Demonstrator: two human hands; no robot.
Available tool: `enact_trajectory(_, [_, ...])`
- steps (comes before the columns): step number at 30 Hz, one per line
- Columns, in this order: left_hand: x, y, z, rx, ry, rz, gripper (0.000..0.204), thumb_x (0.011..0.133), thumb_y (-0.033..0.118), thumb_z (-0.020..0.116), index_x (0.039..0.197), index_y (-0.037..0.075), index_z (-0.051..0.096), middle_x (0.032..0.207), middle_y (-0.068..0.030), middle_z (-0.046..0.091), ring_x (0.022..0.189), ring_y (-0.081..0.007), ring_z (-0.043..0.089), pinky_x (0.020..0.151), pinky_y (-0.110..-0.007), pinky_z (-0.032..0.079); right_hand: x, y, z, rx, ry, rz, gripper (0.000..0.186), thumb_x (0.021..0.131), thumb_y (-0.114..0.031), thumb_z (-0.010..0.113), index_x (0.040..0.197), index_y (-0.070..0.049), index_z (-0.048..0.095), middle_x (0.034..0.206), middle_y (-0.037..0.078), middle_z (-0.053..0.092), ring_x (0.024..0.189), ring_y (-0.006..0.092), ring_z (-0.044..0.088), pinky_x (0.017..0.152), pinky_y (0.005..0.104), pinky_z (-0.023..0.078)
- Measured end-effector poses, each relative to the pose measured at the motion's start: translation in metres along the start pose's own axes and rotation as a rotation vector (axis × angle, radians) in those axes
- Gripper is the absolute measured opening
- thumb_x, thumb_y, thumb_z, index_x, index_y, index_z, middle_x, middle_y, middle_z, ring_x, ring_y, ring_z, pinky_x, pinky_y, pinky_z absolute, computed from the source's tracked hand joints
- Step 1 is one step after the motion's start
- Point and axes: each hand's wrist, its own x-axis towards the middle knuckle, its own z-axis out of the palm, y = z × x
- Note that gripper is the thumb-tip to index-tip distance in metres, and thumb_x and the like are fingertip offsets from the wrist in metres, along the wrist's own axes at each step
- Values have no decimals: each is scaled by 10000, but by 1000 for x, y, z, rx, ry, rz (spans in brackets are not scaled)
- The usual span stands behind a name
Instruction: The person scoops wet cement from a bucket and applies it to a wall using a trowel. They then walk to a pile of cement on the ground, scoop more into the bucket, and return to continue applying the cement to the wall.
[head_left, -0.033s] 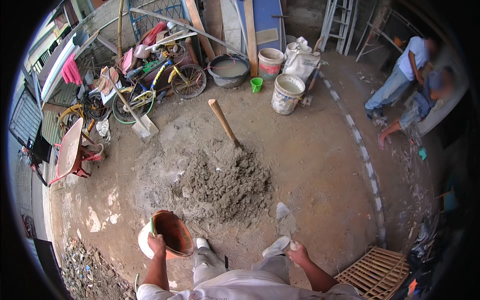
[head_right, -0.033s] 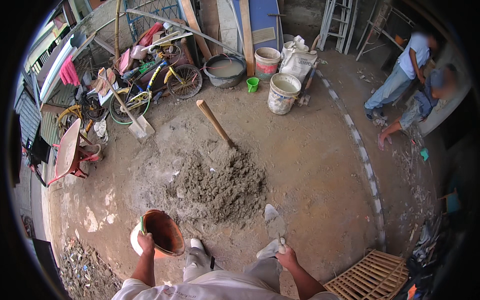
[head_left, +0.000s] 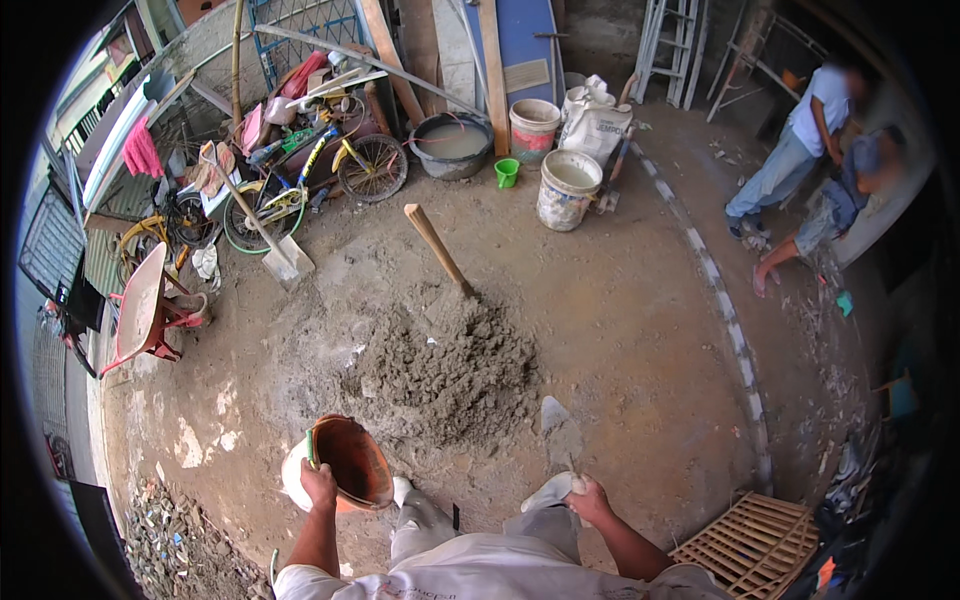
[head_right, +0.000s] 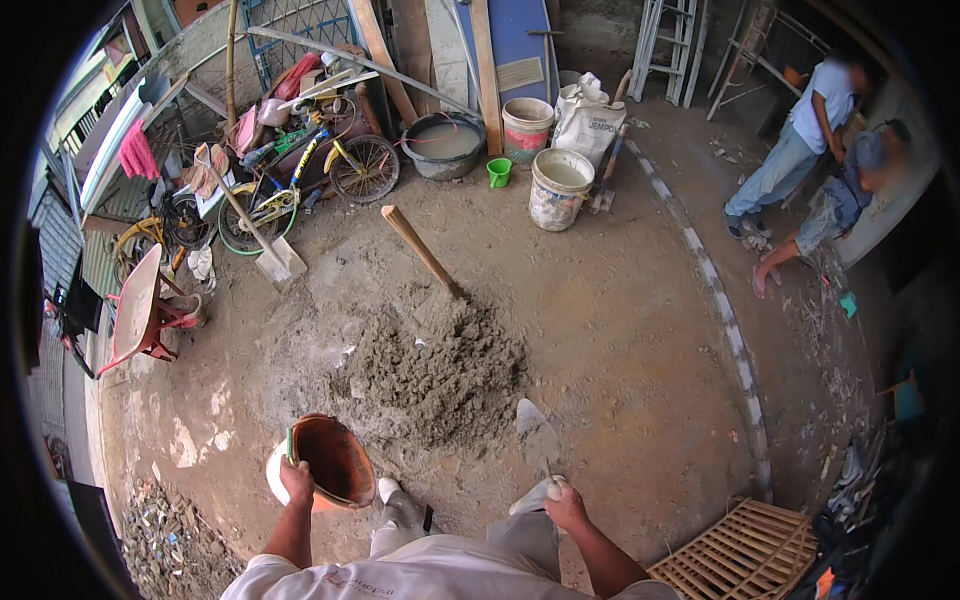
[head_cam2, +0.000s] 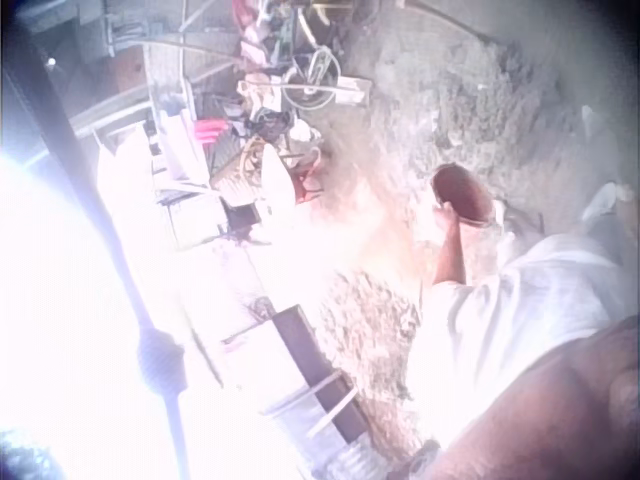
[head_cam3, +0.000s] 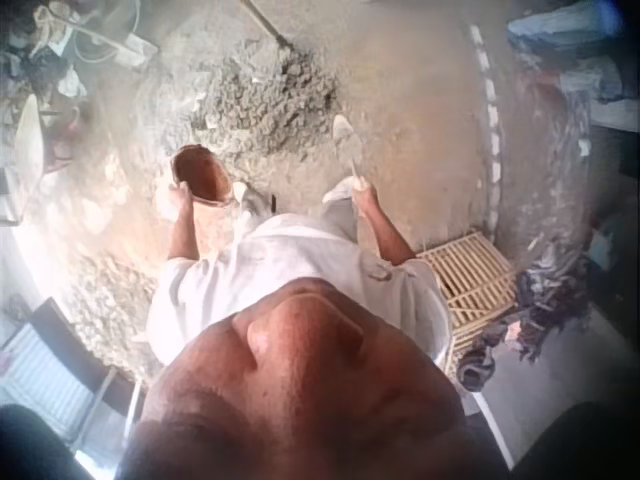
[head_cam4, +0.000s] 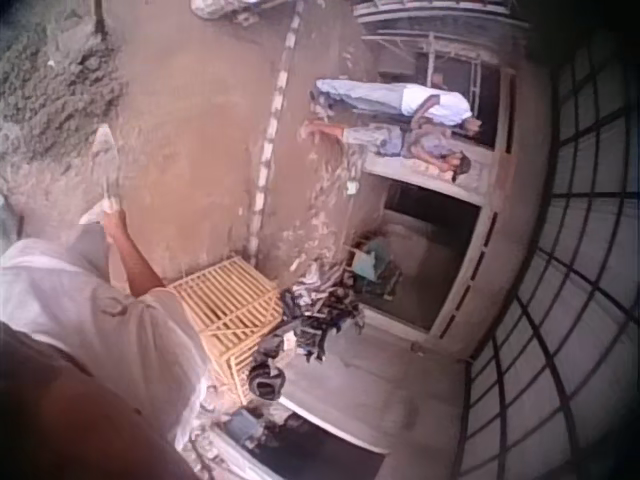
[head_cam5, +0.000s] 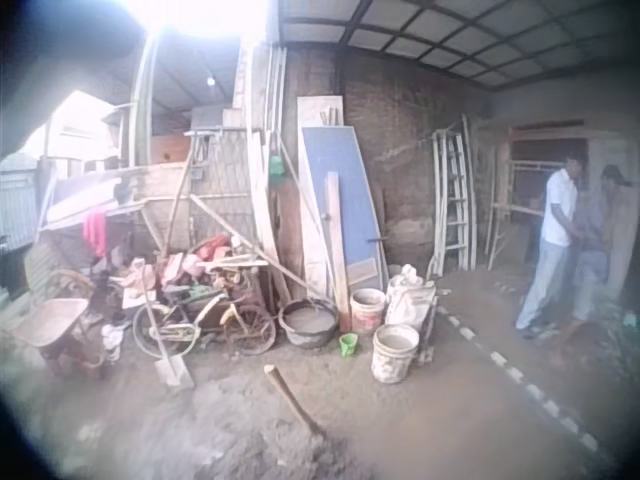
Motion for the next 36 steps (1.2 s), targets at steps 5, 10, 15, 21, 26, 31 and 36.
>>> enact_trajectory(5, [-84,183,76,11,-207,381,261,981,149,514,1204,16,482,960,-297,641,897,-511,603,753,-528,475,22,-77,-76,19,-64,-318,337,805,-139,645,1111,-7,598,841,101,678,735,194,658,672,371,529])
enact_trajectory(10, [-168,329,173,60,-254,588,181,962,216,534,1026,63,460,939,-242,596,792,-478,598,657,-568,478,40,-127,-154,480,-179,-424,407,803,-80,639,1197,2,578,1053,103,650,940,166,617,837,321,511])
enact_trajectory(15, [-240,442,253,-53,-741,797,108,933,108,474,1021,64,430,915,-261,627,874,-488,615,736,-584,465,86,-169,-218,759,-93,-465,448,787,-45,613,1227,-4,542,1078,91,620,962,193,609,877,333,487])
enact_trajectory(21, [-279,533,351,-475,-1051,860,102,900,71,494,989,34,460,1001,-290,602,1016,-503,562,837,-505,456,168,-174,-311,1037,110,-439,246,770,-46,593,989,-102,496,919,63,561,892,215,604,779,356,526])
enact_trajectory(26, [-266,589,445,-309,-1373,1177,555,899,355,656,1341,85,456,1283,-254,562,1221,-427,517,1013,-483,428,231,-172,-390,1235,312,-204,264,741,-69,604,976,-77,484,859,87,541,717,231,563,681,404,542])
enact_trajectory(31, [-94,624,492,-85,-1099,1020,715,824,454,738,1374,89,463,1345,-228,510,1252,-439,482,1059,-498,404,294,-107,-485,1209,417,-66,158,766,-141,604,822,-116,459,697,52,486,618,208,518,598,386,492])
enact_trajectory(36, [172,637,397,565,-323,595,580,848,438,694,1319,146,525,1384,-178,489,1404,-366,342,1078,-548,340,321,-81,-560,1164,534,72,146,768,-174,591,797,-125,456,685,45,481,599,211,506,578,385,473])
